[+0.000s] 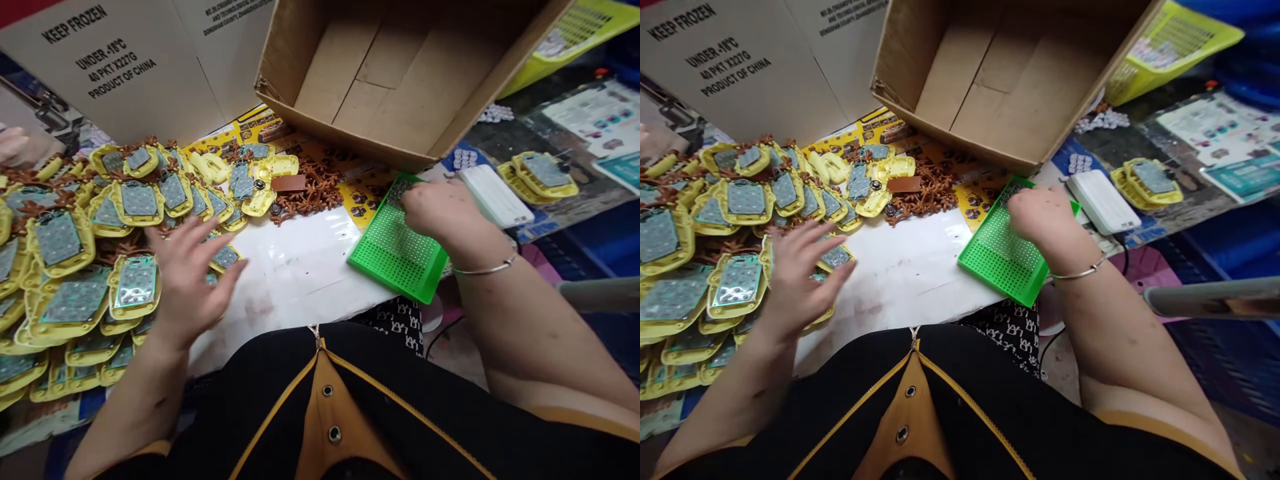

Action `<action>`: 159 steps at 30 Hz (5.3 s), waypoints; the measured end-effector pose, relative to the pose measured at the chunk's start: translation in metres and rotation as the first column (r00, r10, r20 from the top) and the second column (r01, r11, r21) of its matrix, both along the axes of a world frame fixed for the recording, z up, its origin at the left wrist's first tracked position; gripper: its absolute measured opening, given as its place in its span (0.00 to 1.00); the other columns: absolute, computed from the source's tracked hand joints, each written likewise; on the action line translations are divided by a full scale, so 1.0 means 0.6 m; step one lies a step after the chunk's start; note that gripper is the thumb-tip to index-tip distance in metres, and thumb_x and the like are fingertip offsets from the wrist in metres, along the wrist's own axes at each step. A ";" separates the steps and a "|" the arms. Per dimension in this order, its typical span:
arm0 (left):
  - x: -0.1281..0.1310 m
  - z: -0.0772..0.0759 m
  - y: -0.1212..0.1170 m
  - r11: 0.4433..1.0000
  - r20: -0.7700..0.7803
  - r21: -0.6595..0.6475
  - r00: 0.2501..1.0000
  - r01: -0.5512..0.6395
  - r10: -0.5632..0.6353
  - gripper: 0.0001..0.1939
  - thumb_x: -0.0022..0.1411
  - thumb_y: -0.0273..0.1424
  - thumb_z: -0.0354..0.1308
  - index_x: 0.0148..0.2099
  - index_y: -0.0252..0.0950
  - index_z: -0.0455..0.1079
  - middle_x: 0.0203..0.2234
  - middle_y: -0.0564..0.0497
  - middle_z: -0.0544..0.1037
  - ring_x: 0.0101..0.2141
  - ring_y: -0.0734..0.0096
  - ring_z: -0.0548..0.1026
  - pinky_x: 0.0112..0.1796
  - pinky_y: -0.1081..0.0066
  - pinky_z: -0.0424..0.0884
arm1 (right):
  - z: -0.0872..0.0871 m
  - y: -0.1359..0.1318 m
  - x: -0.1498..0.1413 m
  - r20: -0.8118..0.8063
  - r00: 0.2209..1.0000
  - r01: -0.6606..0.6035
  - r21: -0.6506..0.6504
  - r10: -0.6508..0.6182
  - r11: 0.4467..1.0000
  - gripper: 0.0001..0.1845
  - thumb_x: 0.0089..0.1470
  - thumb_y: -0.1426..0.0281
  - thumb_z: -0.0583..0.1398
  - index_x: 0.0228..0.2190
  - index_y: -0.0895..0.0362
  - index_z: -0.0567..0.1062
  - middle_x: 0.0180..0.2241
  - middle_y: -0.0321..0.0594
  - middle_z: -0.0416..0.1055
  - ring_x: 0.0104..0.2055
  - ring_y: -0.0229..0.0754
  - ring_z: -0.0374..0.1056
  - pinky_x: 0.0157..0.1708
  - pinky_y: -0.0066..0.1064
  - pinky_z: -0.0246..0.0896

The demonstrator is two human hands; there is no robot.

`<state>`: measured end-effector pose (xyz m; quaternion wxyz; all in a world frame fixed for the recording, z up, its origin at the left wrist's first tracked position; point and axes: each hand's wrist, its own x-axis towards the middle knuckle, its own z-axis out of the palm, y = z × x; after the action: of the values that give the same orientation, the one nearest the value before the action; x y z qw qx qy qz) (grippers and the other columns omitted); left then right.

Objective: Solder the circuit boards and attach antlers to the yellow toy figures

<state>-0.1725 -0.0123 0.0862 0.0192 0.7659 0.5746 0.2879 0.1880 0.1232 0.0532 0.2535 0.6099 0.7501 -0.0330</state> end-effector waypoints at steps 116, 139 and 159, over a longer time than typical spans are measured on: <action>0.073 -0.040 -0.021 0.957 0.991 -0.099 0.118 0.274 0.069 0.28 0.49 0.46 0.71 0.51 0.39 0.77 0.46 0.44 0.81 0.47 0.48 0.81 0.55 0.54 0.75 | -0.035 -0.147 -0.147 -0.563 0.076 0.071 0.827 0.823 0.558 0.15 0.63 0.78 0.61 0.50 0.53 0.75 0.41 0.44 0.76 0.42 0.43 0.74 0.40 0.36 0.75; 0.120 -0.074 -0.019 0.600 0.880 -0.419 0.143 0.681 0.452 0.36 0.43 0.50 0.75 0.49 0.34 0.71 0.31 0.44 0.80 0.32 0.55 0.81 0.31 0.64 0.79 | -0.027 -0.136 -0.188 -0.556 0.051 0.002 0.831 0.830 0.556 0.07 0.67 0.73 0.57 0.44 0.56 0.74 0.41 0.45 0.75 0.43 0.45 0.70 0.43 0.38 0.70; 0.106 -0.087 -0.016 0.662 0.838 -0.544 0.358 0.515 0.411 0.29 0.46 0.43 0.79 0.45 0.34 0.76 0.36 0.49 0.79 0.35 0.68 0.75 0.37 0.72 0.71 | -0.057 -0.132 -0.182 -0.939 -0.070 -0.157 0.343 0.336 0.926 0.07 0.61 0.71 0.62 0.42 0.56 0.73 0.43 0.45 0.74 0.45 0.44 0.71 0.45 0.38 0.72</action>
<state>-0.1088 -0.0220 0.0340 0.6626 0.3979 0.4901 0.4030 0.0791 0.0439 0.0191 -0.3918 0.2707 0.8018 -0.3609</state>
